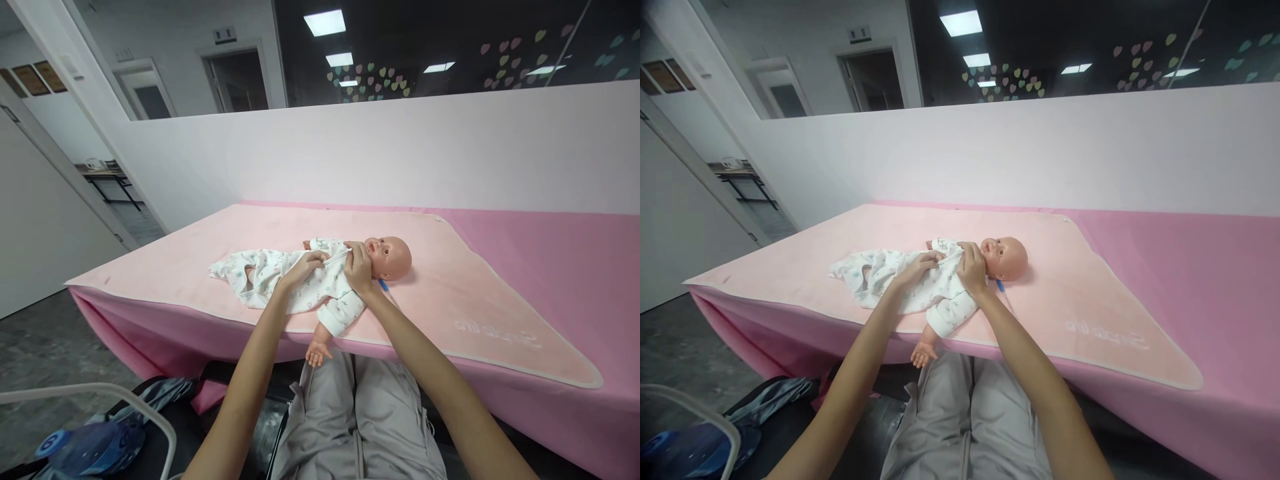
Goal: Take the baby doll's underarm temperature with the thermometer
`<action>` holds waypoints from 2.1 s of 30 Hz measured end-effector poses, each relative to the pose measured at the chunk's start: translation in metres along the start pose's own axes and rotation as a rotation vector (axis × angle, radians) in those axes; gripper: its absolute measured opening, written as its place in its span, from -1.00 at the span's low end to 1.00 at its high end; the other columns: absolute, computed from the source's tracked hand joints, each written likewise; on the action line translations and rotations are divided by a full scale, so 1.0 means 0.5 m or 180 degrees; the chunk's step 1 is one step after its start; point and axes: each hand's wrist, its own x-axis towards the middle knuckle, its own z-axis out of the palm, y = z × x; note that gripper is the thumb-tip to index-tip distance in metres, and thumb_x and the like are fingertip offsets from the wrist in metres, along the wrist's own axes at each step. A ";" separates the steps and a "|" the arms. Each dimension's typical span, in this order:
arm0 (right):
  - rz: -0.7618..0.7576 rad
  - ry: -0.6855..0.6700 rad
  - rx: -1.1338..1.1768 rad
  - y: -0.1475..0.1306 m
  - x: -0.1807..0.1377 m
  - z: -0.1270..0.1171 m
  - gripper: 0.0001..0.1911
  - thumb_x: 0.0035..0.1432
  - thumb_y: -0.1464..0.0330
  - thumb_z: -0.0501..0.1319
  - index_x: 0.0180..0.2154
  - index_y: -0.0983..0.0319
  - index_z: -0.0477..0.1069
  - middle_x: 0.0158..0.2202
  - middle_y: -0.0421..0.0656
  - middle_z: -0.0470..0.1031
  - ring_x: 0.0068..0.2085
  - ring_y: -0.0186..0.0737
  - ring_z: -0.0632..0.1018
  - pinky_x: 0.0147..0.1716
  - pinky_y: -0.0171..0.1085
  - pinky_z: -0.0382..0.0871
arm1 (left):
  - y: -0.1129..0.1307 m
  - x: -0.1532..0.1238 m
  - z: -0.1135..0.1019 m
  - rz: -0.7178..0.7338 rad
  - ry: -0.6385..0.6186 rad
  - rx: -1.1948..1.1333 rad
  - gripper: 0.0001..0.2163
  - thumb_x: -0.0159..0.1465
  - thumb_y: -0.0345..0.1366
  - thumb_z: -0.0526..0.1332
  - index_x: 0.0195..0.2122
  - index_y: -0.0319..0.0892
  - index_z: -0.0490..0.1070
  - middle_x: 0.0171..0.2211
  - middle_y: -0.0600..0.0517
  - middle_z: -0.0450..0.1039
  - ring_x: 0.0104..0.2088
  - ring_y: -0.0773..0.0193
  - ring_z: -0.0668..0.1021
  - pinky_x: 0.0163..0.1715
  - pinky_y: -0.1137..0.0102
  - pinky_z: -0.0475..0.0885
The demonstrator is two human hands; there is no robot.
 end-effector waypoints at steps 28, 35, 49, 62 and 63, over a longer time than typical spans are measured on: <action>-0.0706 -0.0963 -0.0324 -0.030 0.005 -0.009 -0.94 0.07 0.41 0.13 -0.35 0.24 0.36 -0.33 -0.10 0.43 -0.21 -0.14 0.35 -0.15 -0.18 0.16 | -0.036 -0.004 0.016 0.0852 0.0481 -0.0251 -0.88 0.08 -0.38 0.21 -0.36 -0.20 0.29 -0.40 0.07 0.30 -0.36 0.35 0.40 -0.29 0.44 0.31; -0.0626 -0.1023 -0.0389 -0.027 0.004 -0.004 -0.93 0.10 0.37 0.13 -0.34 0.23 0.35 -0.32 -0.10 0.43 -0.21 -0.13 0.37 -0.17 -0.20 0.18 | -0.029 0.000 0.016 0.0703 0.0598 -0.0308 -0.90 0.04 -0.47 0.13 -0.39 -0.21 0.32 -0.40 0.07 0.31 -0.32 0.32 0.40 -0.26 0.43 0.29; -0.0735 -0.0820 -0.0406 -0.020 -0.002 0.001 -0.86 0.18 0.38 0.07 -0.42 0.22 0.33 -0.40 -0.11 0.43 -0.28 -0.16 0.38 -0.23 -0.21 0.18 | -0.031 -0.004 0.015 0.0667 0.0466 -0.0214 -0.86 0.09 -0.29 0.23 -0.37 -0.21 0.29 -0.44 0.08 0.28 -0.41 0.36 0.37 -0.36 0.46 0.28; -0.0741 -0.0663 -0.0489 -0.024 0.000 0.000 -0.85 0.18 0.38 0.07 -0.43 0.22 0.33 -0.44 -0.13 0.46 -0.33 -0.18 0.39 -0.22 -0.21 0.16 | -0.024 -0.023 -0.047 0.0141 0.0205 0.0685 -0.74 0.04 -0.15 0.29 -0.35 -0.23 0.40 -0.48 0.07 0.34 -0.46 0.37 0.36 -0.46 0.47 0.25; -0.0700 -0.0668 -0.0492 -0.024 0.000 0.001 -0.85 0.19 0.38 0.07 -0.43 0.22 0.33 -0.43 -0.13 0.46 -0.33 -0.18 0.39 -0.22 -0.21 0.16 | -0.022 -0.031 -0.062 0.0002 0.0080 0.0743 -0.74 0.03 -0.15 0.30 -0.37 -0.24 0.41 -0.50 0.07 0.34 -0.47 0.36 0.37 -0.46 0.47 0.25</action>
